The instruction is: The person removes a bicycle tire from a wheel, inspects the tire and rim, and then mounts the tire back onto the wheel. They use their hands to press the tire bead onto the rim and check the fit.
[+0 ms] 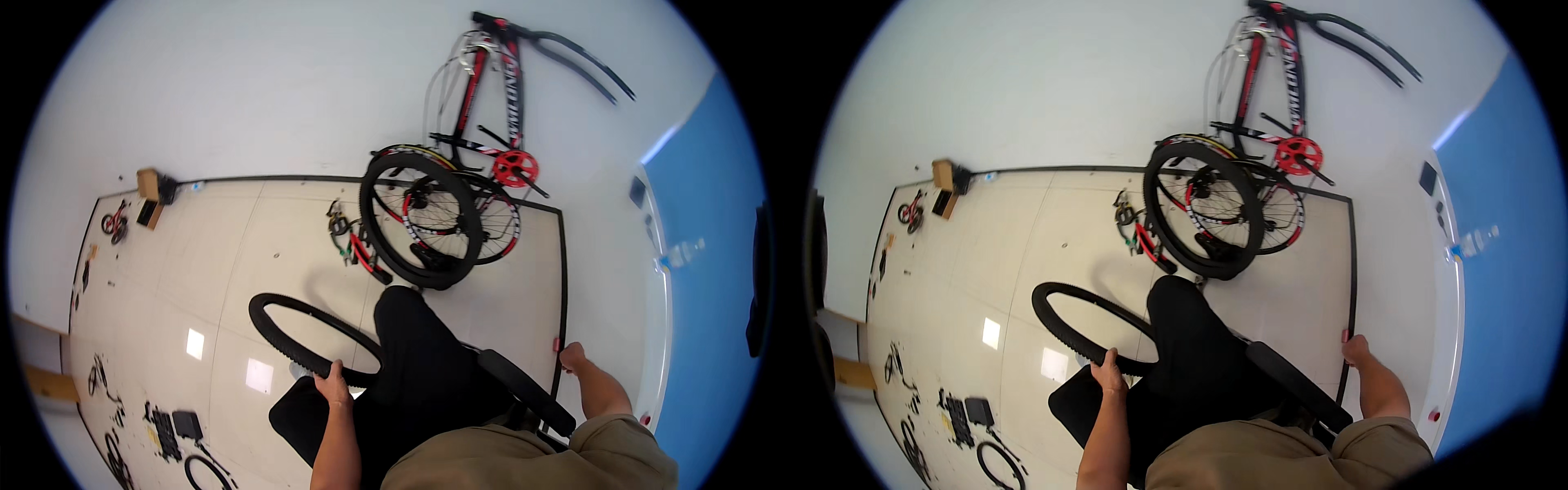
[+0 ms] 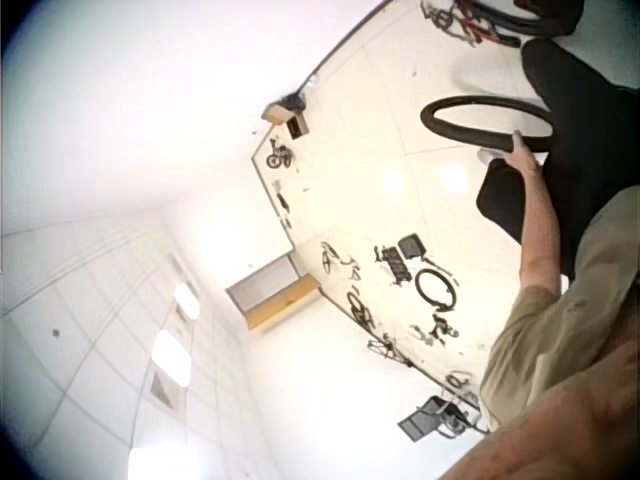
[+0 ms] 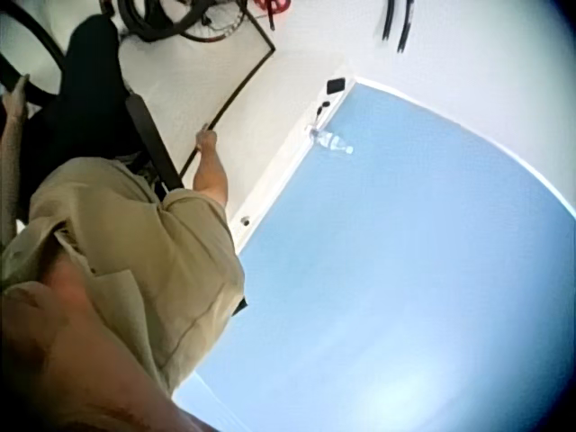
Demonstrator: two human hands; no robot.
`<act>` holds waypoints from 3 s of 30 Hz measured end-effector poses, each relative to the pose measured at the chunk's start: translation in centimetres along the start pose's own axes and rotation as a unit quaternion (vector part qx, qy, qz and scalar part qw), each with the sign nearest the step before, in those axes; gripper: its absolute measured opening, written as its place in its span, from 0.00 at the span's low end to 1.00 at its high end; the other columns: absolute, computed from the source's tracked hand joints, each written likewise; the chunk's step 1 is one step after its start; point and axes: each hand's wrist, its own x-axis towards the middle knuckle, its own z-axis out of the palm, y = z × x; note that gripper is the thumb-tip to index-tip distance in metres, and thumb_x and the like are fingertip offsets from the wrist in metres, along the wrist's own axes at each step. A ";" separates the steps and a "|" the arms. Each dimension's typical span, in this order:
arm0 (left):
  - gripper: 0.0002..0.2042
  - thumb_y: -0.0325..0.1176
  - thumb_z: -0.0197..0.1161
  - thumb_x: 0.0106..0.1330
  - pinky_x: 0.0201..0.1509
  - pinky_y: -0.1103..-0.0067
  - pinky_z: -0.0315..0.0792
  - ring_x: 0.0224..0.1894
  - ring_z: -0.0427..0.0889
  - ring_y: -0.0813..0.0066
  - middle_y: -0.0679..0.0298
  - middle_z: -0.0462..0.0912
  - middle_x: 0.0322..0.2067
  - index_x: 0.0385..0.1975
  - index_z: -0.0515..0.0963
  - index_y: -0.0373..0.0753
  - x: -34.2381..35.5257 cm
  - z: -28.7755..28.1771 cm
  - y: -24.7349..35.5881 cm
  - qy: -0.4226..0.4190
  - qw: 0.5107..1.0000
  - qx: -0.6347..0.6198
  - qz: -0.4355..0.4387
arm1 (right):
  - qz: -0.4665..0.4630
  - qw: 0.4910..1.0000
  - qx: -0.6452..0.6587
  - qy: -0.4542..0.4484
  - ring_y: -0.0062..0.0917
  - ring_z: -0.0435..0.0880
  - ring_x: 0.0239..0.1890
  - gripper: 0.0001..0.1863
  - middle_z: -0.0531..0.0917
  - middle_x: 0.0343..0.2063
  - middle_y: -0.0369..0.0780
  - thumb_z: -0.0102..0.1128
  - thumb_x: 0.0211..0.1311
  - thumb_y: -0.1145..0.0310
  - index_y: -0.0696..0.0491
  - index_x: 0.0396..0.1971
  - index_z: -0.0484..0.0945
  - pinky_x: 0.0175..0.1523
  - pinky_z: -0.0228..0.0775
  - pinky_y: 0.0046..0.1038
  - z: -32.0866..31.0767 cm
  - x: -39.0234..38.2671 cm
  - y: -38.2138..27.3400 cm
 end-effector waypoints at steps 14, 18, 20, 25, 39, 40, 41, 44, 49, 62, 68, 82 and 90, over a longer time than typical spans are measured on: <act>0.23 0.26 0.64 0.56 0.48 0.73 0.74 0.41 0.79 0.69 0.61 0.80 0.41 0.54 0.72 0.29 -0.1 0.1 -0.8 -0.015 0.997 0.073 0.031 | -0.265 0.951 -0.038 -0.158 0.37 0.89 0.29 0.17 0.88 0.28 0.50 0.57 0.53 0.67 0.60 0.37 0.87 0.41 0.82 0.36 7.2 -2.5 -3.5; 0.23 0.27 0.64 0.56 0.51 0.72 0.75 0.43 0.81 0.66 0.58 0.81 0.43 0.53 0.74 0.27 0.7 0.1 -2.0 -0.005 0.997 0.073 0.039 | -0.278 0.948 -0.057 -0.144 0.36 0.89 0.29 0.17 0.88 0.27 0.49 0.57 0.52 0.66 0.60 0.37 0.87 0.41 0.82 0.36 7.0 -1.4 -4.0; 0.24 0.25 0.62 0.57 0.53 0.72 0.75 0.46 0.81 0.64 0.56 0.81 0.47 0.56 0.71 0.27 1.7 -1.0 -2.8 -0.020 0.997 0.053 0.046 | -0.278 0.950 -0.042 -0.138 0.36 0.89 0.27 0.17 0.87 0.24 0.48 0.55 0.51 0.66 0.60 0.35 0.87 0.39 0.82 0.36 7.1 -1.4 -4.4; 0.25 0.24 0.61 0.59 0.55 0.69 0.76 0.48 0.82 0.60 0.53 0.81 0.48 0.58 0.69 0.25 -0.2 0.7 -1.6 -0.065 0.997 0.031 0.021 | -0.225 0.958 -0.069 -0.163 0.30 0.84 0.19 0.14 0.86 0.19 0.43 0.53 0.50 0.68 0.57 0.27 0.87 0.30 0.79 0.33 7.1 0.9 -1.6; 0.28 0.26 0.66 0.65 0.61 0.68 0.72 0.56 0.79 0.59 0.50 0.77 0.56 0.64 0.63 0.28 -0.6 0.7 -0.5 -0.112 0.993 0.039 0.021 | -0.234 0.952 -0.092 -0.177 0.34 0.85 0.21 0.14 0.86 0.20 0.44 0.53 0.51 0.66 0.58 0.26 0.86 0.31 0.81 0.36 7.3 0.1 -5.3; 0.29 0.27 0.66 0.65 0.62 0.68 0.72 0.56 0.79 0.59 0.49 0.77 0.56 0.64 0.63 0.28 -0.5 1.2 -1.2 -0.135 0.990 0.039 0.022 | -0.295 0.927 -0.167 -0.157 0.42 0.87 0.26 0.15 0.87 0.23 0.47 0.54 0.51 0.64 0.58 0.29 0.87 0.39 0.82 0.41 6.5 2.6 -4.6; 0.29 0.27 0.66 0.65 0.62 0.68 0.71 0.56 0.79 0.59 0.49 0.77 0.56 0.64 0.63 0.28 0.5 -0.5 -1.2 -0.131 0.989 0.051 0.035 | -0.280 0.948 -0.115 -0.097 0.48 0.87 0.41 0.18 0.88 0.33 0.52 0.55 0.52 0.64 0.60 0.37 0.86 0.52 0.79 0.43 6.9 0.3 -7.2; 0.29 0.28 0.66 0.65 0.63 0.68 0.71 0.56 0.78 0.59 0.50 0.77 0.56 0.64 0.63 0.28 -1.1 0.7 0.1 -0.137 0.989 0.042 0.031 | -0.271 0.958 -0.090 -0.041 0.51 0.77 0.60 0.29 0.80 0.54 0.58 0.58 0.54 0.66 0.64 0.57 0.75 0.66 0.70 0.41 4.9 2.0 -9.6; 0.28 0.25 0.64 0.64 0.64 0.68 0.70 0.56 0.78 0.60 0.51 0.77 0.55 0.63 0.64 0.29 -0.7 0.1 -1.1 -0.132 0.989 0.051 0.047 | -0.296 0.950 -0.057 0.080 0.51 0.78 0.59 0.28 0.80 0.54 0.59 0.58 0.54 0.69 0.64 0.56 0.76 0.65 0.71 0.40 2.2 6.9 -16.8; 0.23 0.29 0.64 0.60 0.48 0.75 0.71 0.41 0.74 0.72 0.63 0.75 0.40 0.55 0.68 0.32 -2.5 0.9 0.4 -0.046 0.989 0.143 -0.011 | -0.416 0.894 -0.040 0.161 0.52 0.74 0.63 0.38 0.75 0.60 0.59 0.63 0.53 0.69 0.60 0.67 0.64 0.68 0.66 0.41 -2.9 12.9 -40.7; 0.18 0.33 0.66 0.59 0.42 0.73 0.73 0.36 0.76 0.71 0.64 0.75 0.35 0.47 0.71 0.36 -3.2 1.8 1.1 -0.024 0.984 0.176 -0.007 | -0.494 0.852 -0.058 0.163 0.50 0.69 0.68 0.44 0.71 0.64 0.55 0.62 0.52 0.69 0.57 0.72 0.59 0.73 0.61 0.42 -2.8 17.8 -42.8; 0.18 0.32 0.65 0.59 0.45 0.74 0.72 0.38 0.75 0.72 0.65 0.75 0.36 0.48 0.72 0.35 -3.6 2.1 1.1 -0.022 0.986 0.161 -0.020 | -0.482 0.865 -0.007 0.141 0.54 0.81 0.45 0.13 0.83 0.37 0.58 0.54 0.53 0.75 0.60 0.39 0.80 0.53 0.71 0.44 0.8 16.4 -40.4; 0.19 0.32 0.65 0.58 0.46 0.75 0.72 0.39 0.74 0.73 0.66 0.75 0.36 0.49 0.73 0.34 -3.7 1.7 1.4 -0.016 0.986 0.163 -0.035 | -0.421 0.891 0.029 0.168 0.53 0.82 0.40 0.09 0.83 0.31 0.56 0.53 0.56 0.73 0.58 0.33 0.82 0.47 0.71 0.45 2.5 16.7 -42.5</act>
